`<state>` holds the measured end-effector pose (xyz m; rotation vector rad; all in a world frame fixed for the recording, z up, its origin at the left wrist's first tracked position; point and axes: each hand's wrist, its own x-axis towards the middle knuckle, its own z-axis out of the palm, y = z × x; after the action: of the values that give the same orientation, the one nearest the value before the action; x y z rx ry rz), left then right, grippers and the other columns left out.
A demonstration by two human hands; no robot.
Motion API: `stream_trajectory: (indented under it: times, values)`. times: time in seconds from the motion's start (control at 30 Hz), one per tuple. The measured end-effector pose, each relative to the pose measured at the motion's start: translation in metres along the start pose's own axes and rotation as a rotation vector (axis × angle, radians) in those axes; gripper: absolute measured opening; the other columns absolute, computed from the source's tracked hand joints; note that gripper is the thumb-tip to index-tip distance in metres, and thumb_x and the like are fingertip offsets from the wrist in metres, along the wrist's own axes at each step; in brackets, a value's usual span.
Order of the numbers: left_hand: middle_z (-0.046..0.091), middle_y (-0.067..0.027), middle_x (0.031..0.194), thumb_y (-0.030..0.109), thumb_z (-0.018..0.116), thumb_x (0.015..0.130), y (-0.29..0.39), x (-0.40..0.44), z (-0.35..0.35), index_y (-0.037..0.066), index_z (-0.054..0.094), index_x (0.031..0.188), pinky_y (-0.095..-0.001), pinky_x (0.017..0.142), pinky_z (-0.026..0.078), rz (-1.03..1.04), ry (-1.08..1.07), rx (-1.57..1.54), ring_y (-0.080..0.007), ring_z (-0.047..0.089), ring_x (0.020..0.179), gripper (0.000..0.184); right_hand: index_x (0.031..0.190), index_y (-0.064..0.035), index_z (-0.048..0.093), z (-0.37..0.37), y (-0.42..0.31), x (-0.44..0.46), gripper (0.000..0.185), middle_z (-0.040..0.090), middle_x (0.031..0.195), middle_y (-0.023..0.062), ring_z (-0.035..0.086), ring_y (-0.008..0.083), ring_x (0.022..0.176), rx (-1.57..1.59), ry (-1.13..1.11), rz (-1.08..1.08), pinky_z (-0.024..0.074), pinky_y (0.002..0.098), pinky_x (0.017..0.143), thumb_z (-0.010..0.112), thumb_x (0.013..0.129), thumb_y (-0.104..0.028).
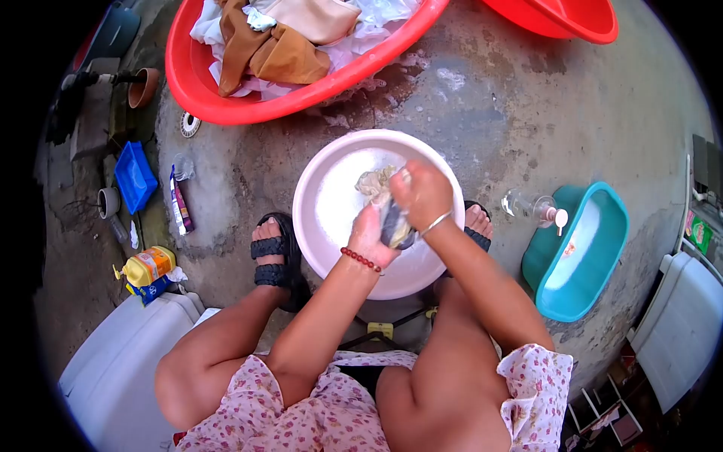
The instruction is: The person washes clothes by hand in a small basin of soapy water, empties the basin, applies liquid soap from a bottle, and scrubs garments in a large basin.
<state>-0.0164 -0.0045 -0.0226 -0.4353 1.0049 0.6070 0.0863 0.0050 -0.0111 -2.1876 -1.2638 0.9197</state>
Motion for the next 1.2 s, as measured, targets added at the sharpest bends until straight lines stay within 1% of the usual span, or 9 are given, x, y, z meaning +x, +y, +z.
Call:
stream_trajectory:
  times: [0.23, 0.3, 0.4, 0.43, 0.57, 0.7, 0.77, 0.9, 1.2]
  values:
    - [0.061, -0.0094, 0.085, 0.019, 0.058, 0.082, 0.025, 0.01, -0.008, 0.002, 0.057, 0.093, -0.03, 0.062, 0.052, -0.06, -0.146, 0.088, -0.0186, 0.061, 0.067, 0.02, 0.066, -0.0016, 0.053, 0.0, -0.045, -0.055, 0.022, 0.053, 0.062, 0.0215, 0.055, 0.0387, 0.062, 0.175, -0.05, -0.219, 0.0437, 0.0449, 0.056, 0.056, 0.075, -0.022]
    - [0.061, -0.0085, 0.086, 0.021, 0.055, 0.084, 0.026, 0.02, -0.037, 0.004, 0.057, 0.095, -0.0319, 0.065, 0.052, -0.212, -0.379, -0.009, -0.0193, 0.061, 0.07, 0.02, 0.065, -0.0014, 0.052, 0.005, -0.041, -0.045, 0.023, 0.054, 0.061, 0.0209, 0.055, 0.0381, 0.059, 0.107, -0.016, -0.272, 0.044, 0.0447, 0.055, 0.057, 0.074, -0.023]
    - [0.062, -0.0052, 0.101, 0.021, 0.042, 0.091, -0.001, -0.017, 0.028, 0.008, 0.057, 0.103, -0.036, 0.081, 0.049, -0.064, 0.185, 0.176, -0.0171, 0.059, 0.094, 0.023, 0.071, 0.0026, 0.056, -0.005, 0.019, 0.02, 0.031, 0.056, 0.067, 0.0255, 0.057, 0.0413, 0.066, -0.039, -0.038, 0.01, 0.0454, 0.0451, 0.06, 0.056, 0.076, -0.028]
    - [0.059, -0.0065, 0.107, 0.02, 0.04, 0.092, -0.002, -0.005, 0.023, 0.008, 0.054, 0.11, -0.0394, 0.087, 0.046, -0.018, 0.061, 0.092, -0.0186, 0.056, 0.101, 0.026, 0.071, 0.0026, 0.056, -0.005, 0.018, 0.024, 0.031, 0.056, 0.067, 0.0255, 0.057, 0.0413, 0.066, -0.037, -0.025, -0.008, 0.0454, 0.0451, 0.06, 0.056, 0.076, -0.028]
    - [0.051, -0.0093, 0.113, 0.014, 0.052, 0.088, 0.022, 0.009, 0.003, 0.01, 0.039, 0.123, -0.0419, 0.087, 0.045, 0.151, -0.272, 0.031, -0.0252, 0.052, 0.106, 0.038, 0.078, 0.0051, 0.06, -0.012, 0.033, 0.019, 0.046, 0.057, 0.07, 0.027, 0.058, 0.0429, 0.069, -0.008, -0.025, 0.07, 0.0462, 0.0434, 0.062, 0.056, 0.081, -0.04]
    - [0.039, -0.0119, 0.125, 0.034, 0.06, 0.084, 0.024, 0.006, -0.002, 0.006, 0.037, 0.124, -0.0469, 0.098, 0.033, 0.152, -0.031, 0.107, -0.0296, 0.036, 0.119, 0.054, 0.077, 0.0033, 0.056, -0.027, 0.026, 0.014, 0.042, 0.059, 0.069, 0.0229, 0.058, 0.0406, 0.068, 0.206, -0.235, 0.348, 0.0467, 0.0414, 0.06, 0.056, 0.081, -0.038]
    - [0.04, -0.0127, 0.121, 0.037, 0.057, 0.085, 0.02, 0.012, -0.007, 0.005, 0.037, 0.122, -0.0466, 0.102, 0.029, -0.192, 0.09, 0.048, -0.0285, 0.038, 0.118, 0.053, 0.073, 0.0004, 0.055, -0.009, 0.033, 0.002, 0.028, 0.059, 0.069, 0.0197, 0.058, 0.0372, 0.064, -0.215, -0.093, -0.132, 0.047, 0.042, 0.059, 0.058, 0.077, -0.027]
    - [0.052, -0.015, 0.107, 0.038, 0.056, 0.086, 0.025, 0.013, -0.008, 0.003, 0.041, 0.118, -0.0411, 0.087, 0.047, -0.232, -0.232, -0.116, -0.0245, 0.055, 0.096, 0.051, 0.066, -0.0035, 0.054, -0.007, -0.044, -0.052, 0.017, 0.055, 0.063, 0.0174, 0.056, 0.0339, 0.056, 0.051, -0.131, -0.481, 0.0464, 0.0429, 0.056, 0.059, 0.066, -0.02]
    - [0.061, -0.0073, 0.097, 0.035, 0.045, 0.09, 0.006, -0.008, 0.017, 0.011, 0.054, 0.106, -0.0379, 0.073, 0.051, -0.077, 0.048, 0.039, -0.0217, 0.061, 0.085, 0.03, 0.06, -0.0026, 0.052, -0.006, -0.013, -0.014, 0.02, 0.055, 0.06, 0.0192, 0.055, 0.0371, 0.057, -0.09, 0.061, -0.201, 0.045, 0.0444, 0.054, 0.062, 0.067, -0.018]
